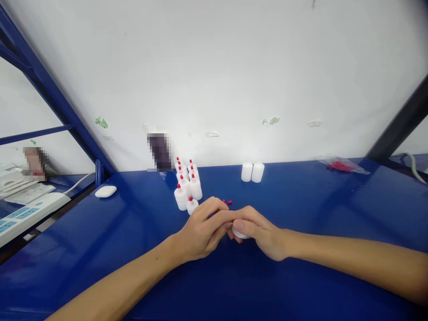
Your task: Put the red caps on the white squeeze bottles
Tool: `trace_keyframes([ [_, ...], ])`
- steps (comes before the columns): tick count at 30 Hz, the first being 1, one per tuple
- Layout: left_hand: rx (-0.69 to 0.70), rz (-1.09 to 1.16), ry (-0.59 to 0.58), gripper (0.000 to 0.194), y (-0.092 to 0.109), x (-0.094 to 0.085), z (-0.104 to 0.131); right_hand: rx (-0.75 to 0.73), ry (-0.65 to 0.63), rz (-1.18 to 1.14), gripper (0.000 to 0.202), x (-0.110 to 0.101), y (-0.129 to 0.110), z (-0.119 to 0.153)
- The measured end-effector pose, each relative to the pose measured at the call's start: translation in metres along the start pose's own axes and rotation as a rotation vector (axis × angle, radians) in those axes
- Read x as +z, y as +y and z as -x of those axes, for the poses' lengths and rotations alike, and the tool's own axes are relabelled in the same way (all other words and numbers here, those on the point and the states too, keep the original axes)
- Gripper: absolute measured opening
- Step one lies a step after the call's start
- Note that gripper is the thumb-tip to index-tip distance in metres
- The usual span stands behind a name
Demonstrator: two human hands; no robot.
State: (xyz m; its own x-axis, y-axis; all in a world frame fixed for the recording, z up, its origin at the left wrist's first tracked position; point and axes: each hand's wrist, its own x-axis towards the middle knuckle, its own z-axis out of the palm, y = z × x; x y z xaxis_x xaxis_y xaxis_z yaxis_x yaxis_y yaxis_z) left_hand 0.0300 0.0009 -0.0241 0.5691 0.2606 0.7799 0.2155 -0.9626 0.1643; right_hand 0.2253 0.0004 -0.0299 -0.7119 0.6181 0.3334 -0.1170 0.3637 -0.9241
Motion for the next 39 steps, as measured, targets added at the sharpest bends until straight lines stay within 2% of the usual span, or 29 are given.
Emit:
trace_keyframes([
  [4, -0.006, 0.002, 0.001, 0.024, 0.001, 0.000, 0.000, -0.009, -0.015, -0.001, 0.050, 0.000, 0.000, -0.001],
  [9, -0.010, -0.029, -0.062, 0.026, 0.006, -0.004, -0.004, -0.024, -0.062, 0.002, 0.052, 0.000, -0.004, -0.002],
  [15, -0.055, 0.040, -0.115, 0.023, 0.012, -0.006, -0.007, 0.008, -0.067, -0.046, 0.051, 0.000, -0.005, -0.002],
  [21, -0.248, 0.160, -0.108, 0.012, 0.016, -0.004, -0.012, -0.019, -0.017, 0.026, 0.051, 0.000, -0.002, -0.001],
  [27, -0.230, 0.136, -0.067, 0.009, 0.017, -0.006, -0.013, -0.060, 0.006, -0.017, 0.042, 0.001, -0.003, -0.001],
  [30, -0.151, 0.012, 0.074, 0.004, 0.006, -0.019, -0.010, -0.036, 0.035, 0.006, 0.042, 0.000, -0.003, -0.001],
  [32, -0.053, -0.173, 0.129, 0.003, -0.005, -0.035, -0.007, 0.002, 0.045, 0.049, 0.042, 0.000, -0.003, 0.000],
  [35, 0.018, -0.503, 0.040, 0.005, -0.026, -0.062, -0.001, 0.045, 0.043, 0.100, 0.041, -0.001, -0.002, 0.001],
  [39, -0.067, -0.634, -0.038, 0.006, -0.047, -0.081, 0.005, 0.048, 0.039, 0.117, 0.045, -0.001, -0.001, 0.000],
])
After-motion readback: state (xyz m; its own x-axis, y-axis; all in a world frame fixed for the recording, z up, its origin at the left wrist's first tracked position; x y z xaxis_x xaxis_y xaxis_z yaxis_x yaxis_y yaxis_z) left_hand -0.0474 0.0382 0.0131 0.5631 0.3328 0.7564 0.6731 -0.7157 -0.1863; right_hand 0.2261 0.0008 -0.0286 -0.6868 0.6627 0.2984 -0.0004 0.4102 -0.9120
